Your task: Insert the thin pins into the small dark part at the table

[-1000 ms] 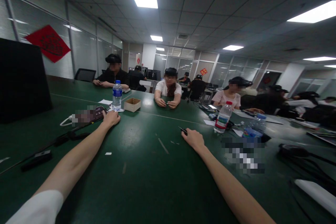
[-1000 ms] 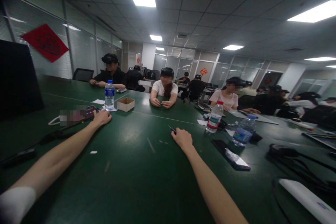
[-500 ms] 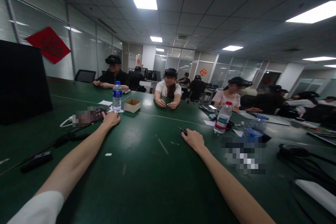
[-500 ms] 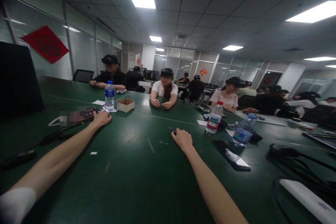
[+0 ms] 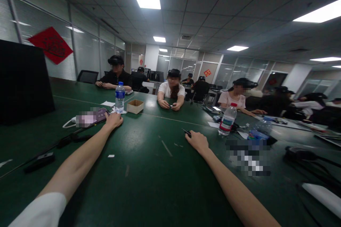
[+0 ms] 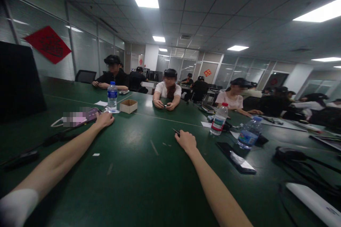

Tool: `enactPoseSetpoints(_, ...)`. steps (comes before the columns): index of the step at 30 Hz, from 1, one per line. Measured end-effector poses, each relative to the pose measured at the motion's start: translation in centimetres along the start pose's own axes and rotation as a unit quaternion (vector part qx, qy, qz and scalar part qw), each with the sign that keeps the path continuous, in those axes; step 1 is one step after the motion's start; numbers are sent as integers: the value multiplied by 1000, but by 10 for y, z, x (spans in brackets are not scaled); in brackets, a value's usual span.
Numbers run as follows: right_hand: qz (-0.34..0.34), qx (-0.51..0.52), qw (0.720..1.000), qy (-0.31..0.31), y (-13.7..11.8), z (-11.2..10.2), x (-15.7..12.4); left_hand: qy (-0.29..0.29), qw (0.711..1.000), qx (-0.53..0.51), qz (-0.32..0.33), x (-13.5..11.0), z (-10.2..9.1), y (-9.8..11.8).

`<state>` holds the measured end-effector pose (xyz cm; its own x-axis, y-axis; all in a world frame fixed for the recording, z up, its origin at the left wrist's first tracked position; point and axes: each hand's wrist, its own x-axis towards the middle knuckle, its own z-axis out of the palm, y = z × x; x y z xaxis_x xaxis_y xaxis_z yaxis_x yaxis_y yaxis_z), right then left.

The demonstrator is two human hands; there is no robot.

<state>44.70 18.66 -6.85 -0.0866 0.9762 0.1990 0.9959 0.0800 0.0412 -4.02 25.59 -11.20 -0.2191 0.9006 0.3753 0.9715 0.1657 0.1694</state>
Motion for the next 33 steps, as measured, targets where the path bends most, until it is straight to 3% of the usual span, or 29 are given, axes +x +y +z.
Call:
enactPoseSetpoints(11, 3, 1, 1000, -14, -2, -4, -2, -6, 1000, 3, 1, 0, -2, 0)
enactPoseSetpoints(28, 7, -23, 999, 24, 2, 8, 5, -2, 1000, 9, -3, 1, 0, -1)
enactPoseSetpoints(33, -3, -14, 1000, 5, 4, 6, 5, 1, 1000, 4, -5, 1, -1, -1)
